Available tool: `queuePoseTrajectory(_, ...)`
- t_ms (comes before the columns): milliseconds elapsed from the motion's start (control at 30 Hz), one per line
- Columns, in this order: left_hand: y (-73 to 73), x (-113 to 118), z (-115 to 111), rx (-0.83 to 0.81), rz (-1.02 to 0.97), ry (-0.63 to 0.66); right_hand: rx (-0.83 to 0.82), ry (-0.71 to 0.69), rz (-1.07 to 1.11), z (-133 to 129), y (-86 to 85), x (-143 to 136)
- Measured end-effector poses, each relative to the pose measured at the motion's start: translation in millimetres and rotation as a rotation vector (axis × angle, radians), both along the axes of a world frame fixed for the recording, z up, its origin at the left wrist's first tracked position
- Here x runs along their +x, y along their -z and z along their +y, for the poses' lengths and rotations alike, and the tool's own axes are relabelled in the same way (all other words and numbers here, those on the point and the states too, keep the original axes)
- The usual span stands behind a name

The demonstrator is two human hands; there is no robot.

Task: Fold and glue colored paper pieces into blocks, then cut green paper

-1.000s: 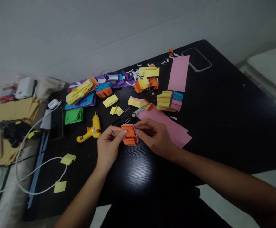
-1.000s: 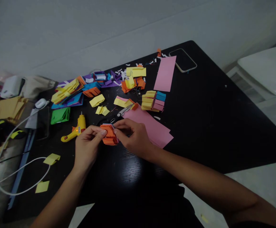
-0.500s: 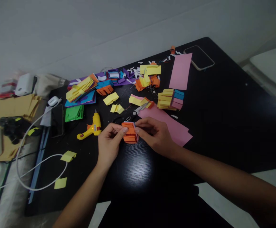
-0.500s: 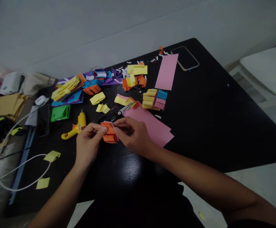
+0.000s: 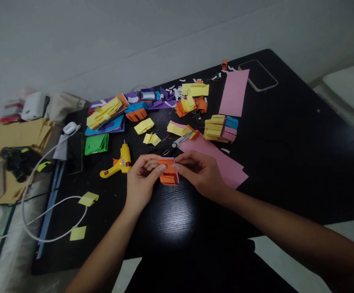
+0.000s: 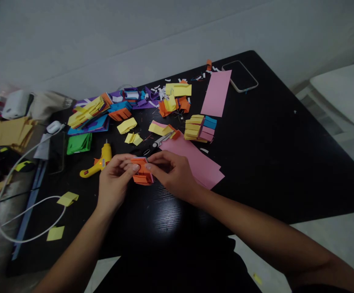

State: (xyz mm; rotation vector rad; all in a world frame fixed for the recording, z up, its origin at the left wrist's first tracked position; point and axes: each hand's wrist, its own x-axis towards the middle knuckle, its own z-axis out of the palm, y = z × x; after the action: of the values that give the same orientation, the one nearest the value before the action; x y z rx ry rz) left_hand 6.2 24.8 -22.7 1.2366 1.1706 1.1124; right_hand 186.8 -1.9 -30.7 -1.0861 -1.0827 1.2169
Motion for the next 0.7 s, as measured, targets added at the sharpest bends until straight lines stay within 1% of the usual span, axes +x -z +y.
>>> queuePoseTrajectory(133, -1.1, -1, -1, 0.045, 0.050, 0.035, -0.005, -0.016, 0.008, 2, 1.5, 1)
queuePoseTrajectory(300, -7.7, -3, -2, 0.145, 0.102, 0.094, 0.007, -0.009, 0.009, 1, 2.4, 1)
queuePoseTrajectory(400, -9.9, -5, -3, 0.173, 0.156, 0.107, 0.033, -0.026, -0.022, 0, 1.1, 0)
queuePoseTrajectory(500, -9.0, -6, -3, 0.154, 0.154, 0.087, 0.043, -0.063, -0.039, -1, -1.4, 1)
queuePoseTrajectory(633, -6.7, -4, -4, 0.140, 0.090, 0.010, 0.053, -0.171, 0.012, -2, -1.3, 2)
queuePoseTrajectory(700, -7.3, -2, -4, 0.152, 0.064, -0.032, 0.060, -0.170, 0.013, -1, 1.3, 1)
